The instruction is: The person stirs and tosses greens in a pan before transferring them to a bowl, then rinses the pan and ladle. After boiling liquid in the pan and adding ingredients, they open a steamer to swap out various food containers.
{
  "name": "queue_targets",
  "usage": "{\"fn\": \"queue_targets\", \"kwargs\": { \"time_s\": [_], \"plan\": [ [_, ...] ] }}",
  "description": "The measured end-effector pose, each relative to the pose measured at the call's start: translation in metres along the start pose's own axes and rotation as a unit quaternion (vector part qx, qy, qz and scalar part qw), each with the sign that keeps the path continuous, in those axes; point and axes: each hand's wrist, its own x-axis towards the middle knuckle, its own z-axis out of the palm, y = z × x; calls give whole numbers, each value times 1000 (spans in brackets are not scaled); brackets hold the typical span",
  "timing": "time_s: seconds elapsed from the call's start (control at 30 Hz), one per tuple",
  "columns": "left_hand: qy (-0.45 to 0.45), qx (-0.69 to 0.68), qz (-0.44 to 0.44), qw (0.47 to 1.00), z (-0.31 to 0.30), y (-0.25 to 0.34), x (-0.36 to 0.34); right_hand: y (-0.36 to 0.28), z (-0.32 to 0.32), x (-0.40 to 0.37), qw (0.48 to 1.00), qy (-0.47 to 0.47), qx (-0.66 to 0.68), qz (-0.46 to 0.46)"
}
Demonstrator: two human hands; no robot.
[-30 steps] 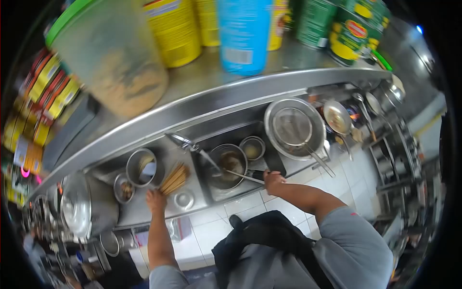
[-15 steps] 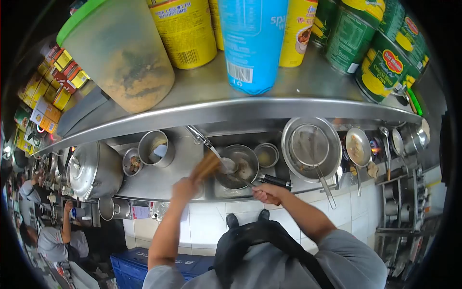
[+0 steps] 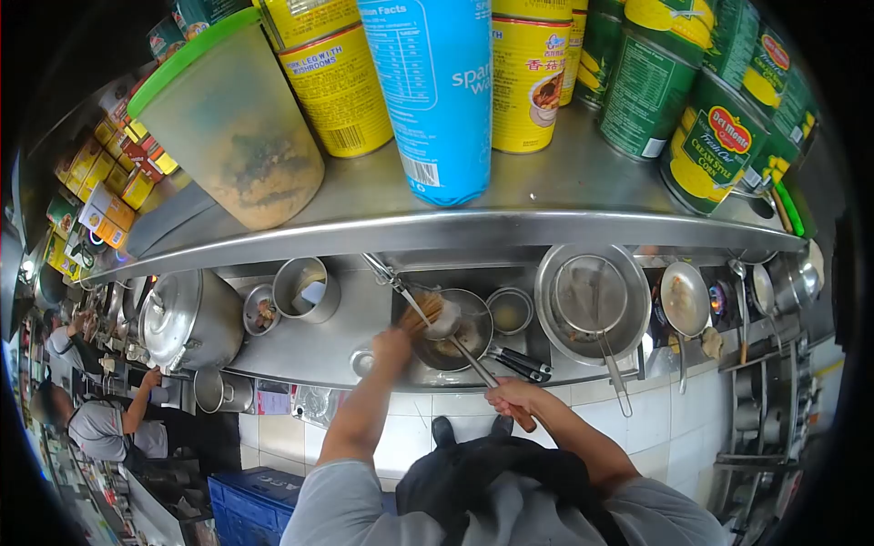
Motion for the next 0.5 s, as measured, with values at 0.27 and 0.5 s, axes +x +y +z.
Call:
{"fn": "queue_targets", "kwargs": {
  "time_s": [0.27,0.5],
  "plan": [
    [70,-40,-54,995,-66,-55,-73,48,-20,-22,675,354,-623,-176],
    [182,-267,-49,945,40,-48,-58,41,2,-29,684,420,-571,-174]
  ]
}}
